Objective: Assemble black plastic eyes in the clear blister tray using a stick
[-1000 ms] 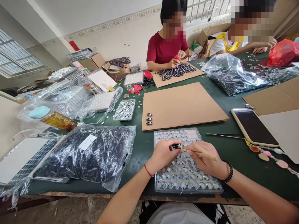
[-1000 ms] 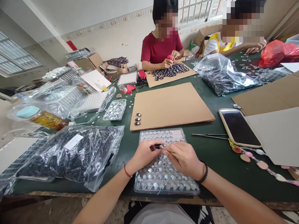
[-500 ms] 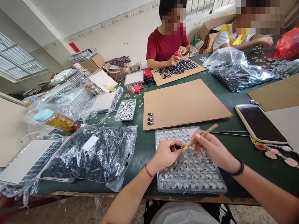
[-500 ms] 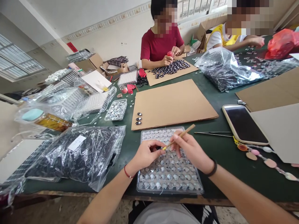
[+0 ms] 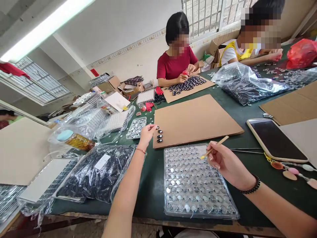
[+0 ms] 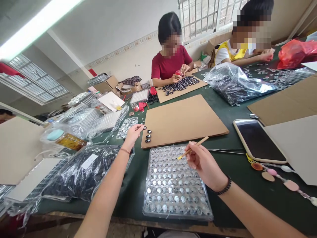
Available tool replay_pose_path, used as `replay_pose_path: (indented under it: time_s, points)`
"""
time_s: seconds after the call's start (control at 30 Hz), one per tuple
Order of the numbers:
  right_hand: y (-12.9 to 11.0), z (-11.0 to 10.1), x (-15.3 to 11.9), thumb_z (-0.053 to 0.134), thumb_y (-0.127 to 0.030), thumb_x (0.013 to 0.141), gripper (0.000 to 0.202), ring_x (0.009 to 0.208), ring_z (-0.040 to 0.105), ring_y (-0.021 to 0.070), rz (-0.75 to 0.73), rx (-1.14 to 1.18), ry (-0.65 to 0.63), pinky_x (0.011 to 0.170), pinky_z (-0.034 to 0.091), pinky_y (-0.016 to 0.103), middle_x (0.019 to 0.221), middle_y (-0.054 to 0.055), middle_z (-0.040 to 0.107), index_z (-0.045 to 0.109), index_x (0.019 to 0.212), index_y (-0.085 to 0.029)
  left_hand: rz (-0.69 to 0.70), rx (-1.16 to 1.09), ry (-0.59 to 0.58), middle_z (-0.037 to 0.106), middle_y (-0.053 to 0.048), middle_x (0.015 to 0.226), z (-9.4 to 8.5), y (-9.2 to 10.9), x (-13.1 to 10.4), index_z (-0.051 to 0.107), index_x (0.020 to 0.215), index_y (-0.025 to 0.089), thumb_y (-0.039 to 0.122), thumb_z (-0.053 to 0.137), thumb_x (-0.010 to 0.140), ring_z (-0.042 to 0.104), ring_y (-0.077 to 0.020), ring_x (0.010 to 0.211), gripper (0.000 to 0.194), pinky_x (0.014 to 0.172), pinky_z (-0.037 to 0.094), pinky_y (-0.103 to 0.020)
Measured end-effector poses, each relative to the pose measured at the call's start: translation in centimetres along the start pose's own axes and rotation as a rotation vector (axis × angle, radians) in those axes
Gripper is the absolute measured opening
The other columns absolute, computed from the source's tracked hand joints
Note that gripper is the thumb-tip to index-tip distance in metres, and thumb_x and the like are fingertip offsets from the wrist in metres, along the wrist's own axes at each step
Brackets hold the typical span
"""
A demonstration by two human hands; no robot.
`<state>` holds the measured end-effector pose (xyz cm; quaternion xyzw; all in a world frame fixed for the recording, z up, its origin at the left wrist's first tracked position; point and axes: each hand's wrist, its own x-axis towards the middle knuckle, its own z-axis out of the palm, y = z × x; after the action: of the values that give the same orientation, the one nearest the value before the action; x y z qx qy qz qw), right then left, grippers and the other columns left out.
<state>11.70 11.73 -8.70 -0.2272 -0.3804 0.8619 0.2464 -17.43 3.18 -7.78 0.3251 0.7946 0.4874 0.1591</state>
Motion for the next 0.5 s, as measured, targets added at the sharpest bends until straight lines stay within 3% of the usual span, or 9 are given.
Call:
replay_pose_path:
  time_s: [0.07, 0.17, 0.4, 0.5]
  points:
    - [0.1, -0.1, 0.1, 0.055, -0.041, 0.078, 0.025, 0.044, 0.032, 0.0063, -0.006, 0.008, -0.015, 0.037, 0.024, 0.018, 0.054, -0.002, 0.043, 0.054, 0.069, -0.017, 0.016, 0.060, -0.011, 0.065, -0.009, 0.082, 0.0, -1.2, 2.6, 0.062, 0.081, 0.011, 0.028, 0.057, 0.070, 0.055, -0.0110, 0.065, 0.021, 0.062, 0.040, -0.021]
    - [0.4, -0.4, 0.6, 0.055, -0.042, 0.078, 0.026, 0.043, 0.032, 0.0062, -0.014, -0.002, -0.021, 0.037, 0.024, 0.018, 0.054, -0.002, 0.043, 0.054, 0.070, -0.017, 0.013, 0.107, -0.028, 0.065, -0.008, 0.075, 0.6, -2.3, 4.5, 0.063, 0.074, 0.011, 0.025, 0.061, 0.067, 0.056, -0.0144, 0.070, 0.016, 0.068, 0.040, -0.025]
    - [0.8, -1.4, 2.1, 0.058, -0.044, 0.075, 0.030, 0.039, 0.032, 0.0048, -0.037, 0.010, 0.038, 0.037, 0.024, 0.020, 0.054, -0.003, 0.043, 0.053, 0.070, -0.015, -0.041, 0.093, -0.011, 0.059, -0.004, 0.056, 1.6, -2.1, 4.7, 0.061, 0.052, 0.014, 0.016, 0.068, 0.055, 0.051, -0.0143, 0.059, 0.008, 0.064, 0.037, -0.027]
    - [0.9, -1.6, 2.4, 0.059, -0.045, 0.073, 0.030, 0.038, 0.033, 0.0046, -0.045, 0.016, 0.051, 0.037, 0.024, 0.019, 0.053, -0.003, 0.044, 0.054, 0.069, -0.015, -0.064, -0.016, 0.068, 0.058, -0.003, 0.059, 1.7, -1.1, 4.2, 0.060, 0.055, 0.014, 0.016, 0.066, 0.058, 0.050, -0.0130, 0.061, 0.007, 0.064, 0.038, -0.024]
